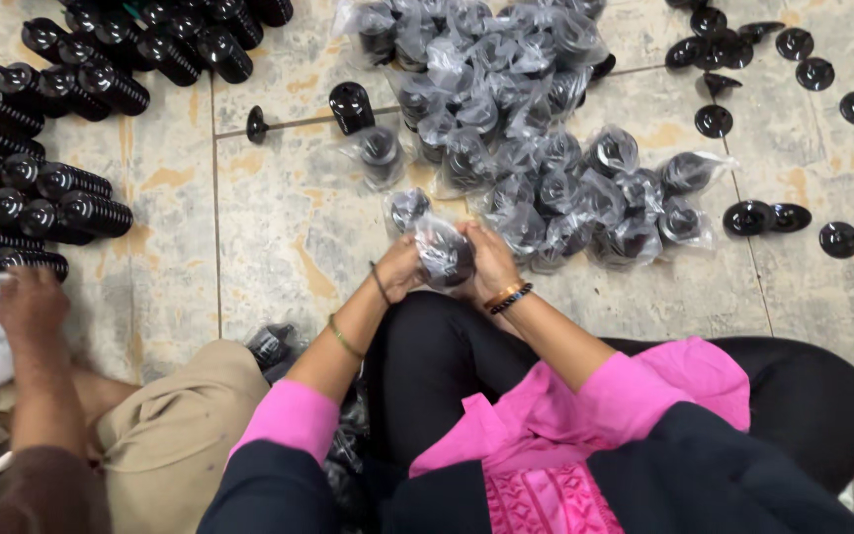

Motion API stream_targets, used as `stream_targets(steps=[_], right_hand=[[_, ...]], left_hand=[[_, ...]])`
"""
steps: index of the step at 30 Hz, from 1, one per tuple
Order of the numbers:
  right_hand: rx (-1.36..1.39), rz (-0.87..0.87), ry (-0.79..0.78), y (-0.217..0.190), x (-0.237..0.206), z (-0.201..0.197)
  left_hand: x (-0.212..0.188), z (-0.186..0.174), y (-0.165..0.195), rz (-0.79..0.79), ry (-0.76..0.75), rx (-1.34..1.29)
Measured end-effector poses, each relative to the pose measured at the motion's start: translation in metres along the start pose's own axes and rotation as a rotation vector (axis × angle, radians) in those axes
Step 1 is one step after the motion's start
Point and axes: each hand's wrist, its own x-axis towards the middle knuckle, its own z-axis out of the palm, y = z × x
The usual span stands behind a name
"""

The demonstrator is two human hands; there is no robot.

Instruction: The person sits cross-legged on the floor and packs black plastic funnel-shaped parts into clear plastic bags one at a time, twisting the bag openings closed and placing the bagged parts in a pile on the floor. Other workers nearby perform the same bagging work.

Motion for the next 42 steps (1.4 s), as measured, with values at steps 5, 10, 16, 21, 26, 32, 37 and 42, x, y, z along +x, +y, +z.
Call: stream_targets(steps=[5,10,16,21,26,32,37,42], right_hand=[[-0.305,-0.368,-0.181,-0.032,-0.059,-0.001],[-0.523,-0.484,-0.198,-0.032,-0.095,-0.003],[-0.103,-0.092,-0.482,-0.053,-0.125,-0.018],[-0.638,-0.149,-0.805,-0.118,-0.184,-0.043],[-1.383,-0.598,-0.872,-0.148,-0.248,-0.061],[-1.442,-0.922,-0.830,-0.112,-0.306,-0.084],[-1.413,-0.561,-0.884,-0.049,-0.307,-0.102],[-1.423,-0.565,-0.911,-0.029,-0.295,-0.116]], left_hand=[[-0.051,0.023,-0.010,0.518,0.162,-0.123],[-0.077,0.035,-0.035,0.719,0.244,-0.128],[-0.157,0.037,-0.049,0.875,-0.124,0.022],[-0.214,0.049,-0.034,0.671,-0.513,0.258],[-0.227,0.073,-0.048,0.603,-0.417,1.081],[-0.223,0.099,-0.098,0.599,-0.245,1.053],[-0.206,0.101,-0.128,0.365,0.054,0.638],[-0.174,0.094,-0.143,0.499,0.101,0.950]])
